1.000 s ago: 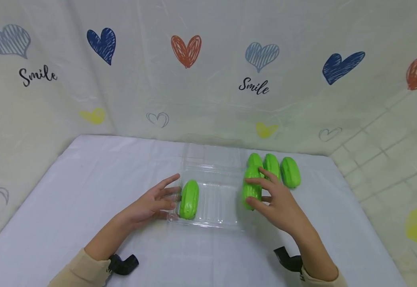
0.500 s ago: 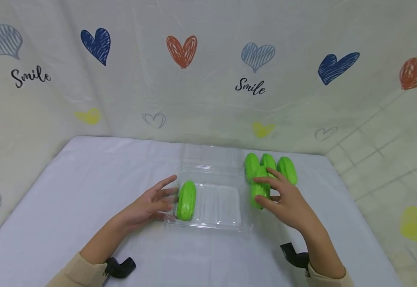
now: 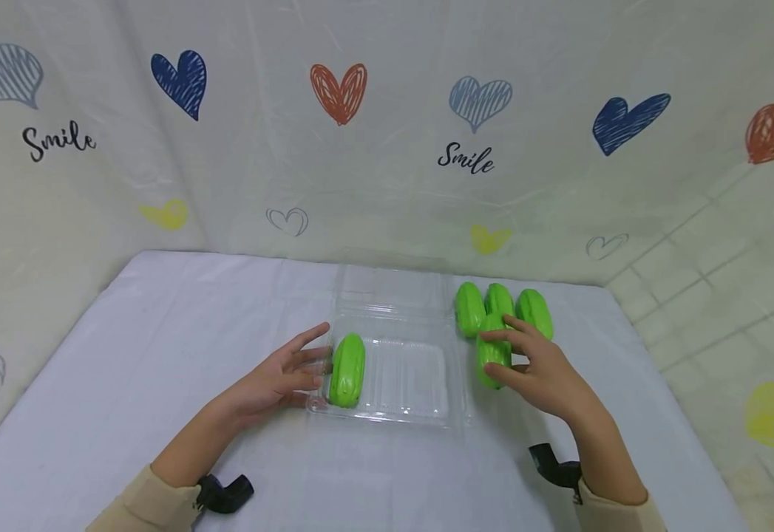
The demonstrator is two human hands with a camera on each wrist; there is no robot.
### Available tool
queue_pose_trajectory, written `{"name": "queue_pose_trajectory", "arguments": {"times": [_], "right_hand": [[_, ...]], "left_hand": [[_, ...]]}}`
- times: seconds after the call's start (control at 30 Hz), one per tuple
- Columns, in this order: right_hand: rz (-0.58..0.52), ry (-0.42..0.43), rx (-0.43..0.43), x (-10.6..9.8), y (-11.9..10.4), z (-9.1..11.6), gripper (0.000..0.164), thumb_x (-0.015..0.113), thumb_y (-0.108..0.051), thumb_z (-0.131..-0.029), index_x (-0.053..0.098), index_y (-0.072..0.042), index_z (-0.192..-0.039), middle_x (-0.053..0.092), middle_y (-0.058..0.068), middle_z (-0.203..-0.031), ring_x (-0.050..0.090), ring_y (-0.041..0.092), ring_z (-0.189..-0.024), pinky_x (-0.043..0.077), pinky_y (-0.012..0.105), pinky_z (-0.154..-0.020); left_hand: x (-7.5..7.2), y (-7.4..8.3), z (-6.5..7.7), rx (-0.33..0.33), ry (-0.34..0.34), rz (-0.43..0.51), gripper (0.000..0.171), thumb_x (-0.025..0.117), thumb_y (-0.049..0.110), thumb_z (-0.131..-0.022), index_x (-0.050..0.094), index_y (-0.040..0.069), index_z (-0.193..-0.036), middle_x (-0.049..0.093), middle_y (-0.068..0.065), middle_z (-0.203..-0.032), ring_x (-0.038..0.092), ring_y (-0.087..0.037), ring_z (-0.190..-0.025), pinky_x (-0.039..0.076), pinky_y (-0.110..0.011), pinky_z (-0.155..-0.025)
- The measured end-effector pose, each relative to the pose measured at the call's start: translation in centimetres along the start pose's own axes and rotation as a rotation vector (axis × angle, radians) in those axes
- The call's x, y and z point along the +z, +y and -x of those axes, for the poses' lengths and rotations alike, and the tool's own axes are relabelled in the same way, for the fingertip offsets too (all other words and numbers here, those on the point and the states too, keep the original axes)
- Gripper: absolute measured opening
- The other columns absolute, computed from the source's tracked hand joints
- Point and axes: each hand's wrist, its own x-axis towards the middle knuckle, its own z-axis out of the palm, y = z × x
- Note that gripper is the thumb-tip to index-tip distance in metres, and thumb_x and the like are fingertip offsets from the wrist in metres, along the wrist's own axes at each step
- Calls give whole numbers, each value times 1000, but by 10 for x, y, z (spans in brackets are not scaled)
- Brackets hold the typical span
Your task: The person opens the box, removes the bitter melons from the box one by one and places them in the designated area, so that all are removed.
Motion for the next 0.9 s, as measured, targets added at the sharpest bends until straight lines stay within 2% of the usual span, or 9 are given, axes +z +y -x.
{"name": "queue_pose_trajectory", "arguments": {"times": [0.23, 0.4, 0.63, 0.9], "right_hand": [[8, -32, 3, -1, 5, -2, 48, 72, -31, -92, 60, -13, -135, 26, 24, -159, 48, 47, -131, 55, 48, -89], [8, -59, 10, -1, 7, -1, 48, 72, -32, -92, 60, -13, -135, 26, 26, -159, 45, 49, -133, 54, 50, -90], [9, -71, 14, -1, 9, -1, 48, 75, -31, -90, 62, -12, -133, 27, 27, -158, 31, 49, -142, 53, 51, -91], [40, -86, 12, 1, 12, -4, 47, 77, -23, -87, 64, -9, -130, 28, 28, -157, 31, 52, -140, 54, 53, -89]], "left_hand": [[1, 1, 1, -14, 15, 5, 84, 62, 3, -95, 18, 35, -159, 26, -13, -161, 31, -37, -146, 52, -46, -94], [0, -1, 0, -4, 3, 5, 84, 61, 3, -95, 17, 33, -160, 24, -16, -161, 30, -39, -146, 51, -46, -95], [-2, -3, -1, 10, -9, 6, 84, 61, 2, -95, 16, 30, -161, 22, -18, -162, 28, -42, -146, 51, -46, -95], [-1, -1, -1, 9, -5, -3, 84, 61, 3, -95, 16, 31, -161, 22, -18, -162, 28, -41, -146, 51, -46, -95]]}}
